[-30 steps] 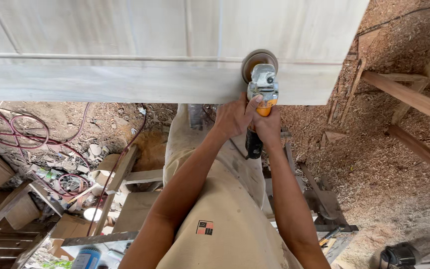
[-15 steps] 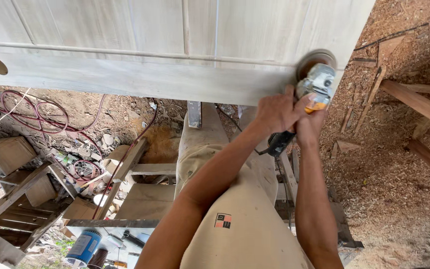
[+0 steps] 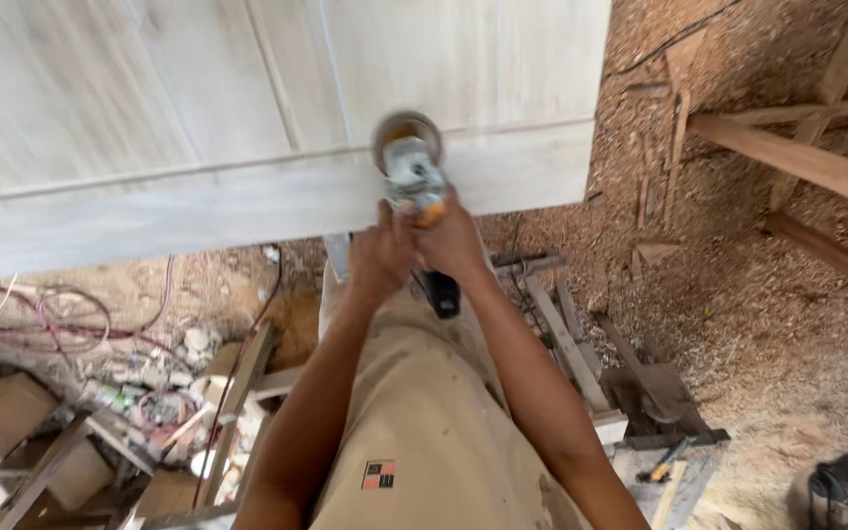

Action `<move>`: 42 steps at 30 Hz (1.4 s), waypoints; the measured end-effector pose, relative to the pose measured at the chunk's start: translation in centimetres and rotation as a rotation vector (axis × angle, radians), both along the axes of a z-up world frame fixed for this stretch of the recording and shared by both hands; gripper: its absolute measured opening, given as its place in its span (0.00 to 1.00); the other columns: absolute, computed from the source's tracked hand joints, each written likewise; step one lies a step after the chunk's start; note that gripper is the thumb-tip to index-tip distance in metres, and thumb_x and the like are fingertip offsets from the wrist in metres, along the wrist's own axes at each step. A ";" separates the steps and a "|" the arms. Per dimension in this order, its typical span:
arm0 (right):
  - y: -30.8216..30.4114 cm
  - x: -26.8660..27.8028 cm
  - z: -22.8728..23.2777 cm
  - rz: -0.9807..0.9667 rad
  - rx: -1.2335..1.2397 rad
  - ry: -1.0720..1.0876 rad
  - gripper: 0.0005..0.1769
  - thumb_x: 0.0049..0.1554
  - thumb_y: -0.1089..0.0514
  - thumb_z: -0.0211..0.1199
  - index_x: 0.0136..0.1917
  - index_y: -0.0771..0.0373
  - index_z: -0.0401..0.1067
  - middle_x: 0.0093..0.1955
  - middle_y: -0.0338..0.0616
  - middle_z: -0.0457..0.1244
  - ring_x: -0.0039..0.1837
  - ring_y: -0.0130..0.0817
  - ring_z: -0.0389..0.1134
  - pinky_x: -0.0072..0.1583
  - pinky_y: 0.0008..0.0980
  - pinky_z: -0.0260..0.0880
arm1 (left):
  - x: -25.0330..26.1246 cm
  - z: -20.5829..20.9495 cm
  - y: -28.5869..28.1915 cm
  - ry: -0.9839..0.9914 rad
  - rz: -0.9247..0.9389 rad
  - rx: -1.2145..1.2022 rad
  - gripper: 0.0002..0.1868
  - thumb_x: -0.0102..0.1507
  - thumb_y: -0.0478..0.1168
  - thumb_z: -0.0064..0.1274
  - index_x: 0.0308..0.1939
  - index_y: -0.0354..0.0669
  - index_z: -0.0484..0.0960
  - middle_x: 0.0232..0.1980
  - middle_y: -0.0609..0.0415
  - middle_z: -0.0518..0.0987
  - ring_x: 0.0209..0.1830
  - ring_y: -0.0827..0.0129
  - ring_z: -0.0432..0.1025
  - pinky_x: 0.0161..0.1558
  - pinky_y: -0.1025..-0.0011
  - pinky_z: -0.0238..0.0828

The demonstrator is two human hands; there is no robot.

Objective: The person uses an angle grinder with a sanding disc to smooth the surface of a large wooden panel. They move the tool across the panel in overlapping passes, occasionally placing a hand on the wood to guide the motion.

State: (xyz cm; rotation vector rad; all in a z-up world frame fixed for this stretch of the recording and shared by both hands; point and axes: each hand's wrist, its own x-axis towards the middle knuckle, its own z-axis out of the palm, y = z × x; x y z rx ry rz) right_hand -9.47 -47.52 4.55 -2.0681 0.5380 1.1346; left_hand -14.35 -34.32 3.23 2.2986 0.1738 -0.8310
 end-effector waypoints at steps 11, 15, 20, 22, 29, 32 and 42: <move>-20.2 1.1 0.5 -0.374 0.412 -0.412 0.32 0.70 0.36 0.48 0.65 0.65 0.74 0.59 0.39 0.70 0.58 0.29 0.71 0.59 0.31 0.72 | 9.1 1.9 -22.4 0.119 -0.006 -0.138 0.42 0.69 0.73 0.17 0.34 0.48 0.80 0.24 0.57 0.76 0.27 0.69 0.75 0.46 0.55 0.71; -16.4 4.0 0.8 -0.354 0.435 -0.360 0.23 0.68 0.43 0.55 0.62 0.64 0.71 0.57 0.41 0.68 0.55 0.29 0.70 0.56 0.30 0.74 | 10.5 2.3 -17.5 0.255 0.090 -0.230 0.48 0.61 0.78 0.17 0.42 0.36 0.74 0.24 0.57 0.78 0.24 0.66 0.79 0.28 0.60 0.81; -9.0 6.8 -0.3 -0.050 0.315 -0.245 0.15 0.65 0.53 0.61 0.55 0.68 0.75 0.49 0.46 0.70 0.48 0.32 0.71 0.49 0.31 0.73 | 11.0 1.4 -8.3 0.407 0.216 -0.213 0.54 0.58 0.81 0.12 0.42 0.38 0.80 0.28 0.51 0.83 0.33 0.61 0.83 0.41 0.60 0.79; -5.4 7.9 -0.9 0.047 0.344 -0.253 0.15 0.58 0.57 0.64 0.55 0.68 0.73 0.47 0.45 0.69 0.47 0.30 0.69 0.48 0.31 0.73 | 10.2 0.9 -4.3 0.299 0.325 -0.216 0.57 0.60 0.83 0.14 0.45 0.34 0.81 0.34 0.44 0.83 0.42 0.54 0.81 0.50 0.57 0.75; 5.5 13.1 -2.9 0.194 0.255 -0.155 0.13 0.53 0.59 0.65 0.51 0.67 0.74 0.44 0.43 0.69 0.43 0.29 0.71 0.46 0.32 0.73 | 11.6 -0.7 6.6 0.167 0.562 -0.323 0.57 0.61 0.83 0.21 0.48 0.32 0.82 0.41 0.38 0.84 0.50 0.50 0.81 0.57 0.55 0.73; 8.5 16.8 -2.2 0.238 0.260 -0.130 0.12 0.53 0.61 0.64 0.51 0.68 0.75 0.45 0.43 0.69 0.44 0.30 0.70 0.47 0.32 0.72 | 13.4 -1.6 9.6 0.145 0.637 -0.480 0.53 0.58 0.81 0.23 0.51 0.36 0.79 0.37 0.44 0.87 0.44 0.54 0.83 0.52 0.57 0.74; 17.4 18.3 -0.7 0.435 0.242 -0.174 0.22 0.52 0.61 0.75 0.58 0.65 0.72 0.51 0.41 0.69 0.50 0.28 0.69 0.50 0.32 0.72 | 7.9 -8.7 33.2 -0.509 0.820 0.158 0.12 0.75 0.44 0.41 0.56 0.45 0.77 0.58 0.49 0.80 0.56 0.59 0.76 0.42 0.61 0.85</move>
